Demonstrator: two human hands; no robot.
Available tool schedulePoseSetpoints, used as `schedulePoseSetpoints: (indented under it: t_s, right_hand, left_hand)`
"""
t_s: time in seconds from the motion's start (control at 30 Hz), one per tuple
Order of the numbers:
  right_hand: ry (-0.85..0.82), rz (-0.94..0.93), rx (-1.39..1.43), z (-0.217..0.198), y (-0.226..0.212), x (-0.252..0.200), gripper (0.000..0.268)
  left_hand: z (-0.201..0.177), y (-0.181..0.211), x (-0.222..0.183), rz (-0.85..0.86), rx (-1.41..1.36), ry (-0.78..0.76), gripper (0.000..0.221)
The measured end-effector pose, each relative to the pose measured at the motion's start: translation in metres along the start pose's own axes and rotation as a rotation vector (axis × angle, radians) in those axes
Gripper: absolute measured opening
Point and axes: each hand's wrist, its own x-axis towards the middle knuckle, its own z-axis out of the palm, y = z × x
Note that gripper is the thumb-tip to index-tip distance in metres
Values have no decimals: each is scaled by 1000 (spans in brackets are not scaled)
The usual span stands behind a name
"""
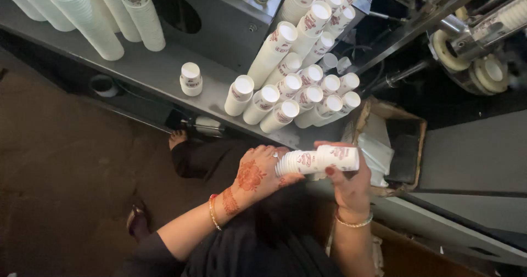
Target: Packaging stacks of manufactured paper cups into clear plastic sleeves for shipping.
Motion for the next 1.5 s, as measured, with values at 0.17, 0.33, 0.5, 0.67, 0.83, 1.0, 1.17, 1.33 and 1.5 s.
schedulePoseSetpoints:
  t_s: [0.17,0.33,0.5,0.67,0.83,1.0,1.17,1.33,1.5]
  right_hand:
    - [-72,137,-90,1,9,1,52]
    - [9,55,82,-6,8,8,52]
    - [-124,139,-44,0,21,5,59]
    - [27,80,-26,-3,19,2,57]
    - [-68,36,-9,8,14,2,55]
    - [-37,11,48,3,13,1,53]
    - [-105,-25,107,-1,12,-1,53]
    - [-38,88,-40,3,26,-9,60]
    - [-40,-40,194,3,8,-4,58]
  left_hand:
    - [0,-7,1,39,-57,-24,61]
    - [-3,-10,0,60,-99,-28,62]
    - [2,-14,1,83,-129,8,65]
    - [-4,-12,3,63,-124,7,66]
    - [-4,-16,2,79,-277,4,63]
    - [-13,-14,-1,15,-456,-91,58]
    - [-8,-13,-5,51,-438,-19,57]
    - [-1,-14,-7,103,-430,49,56]
    - [-4,-12,-5,86,-367,63,58]
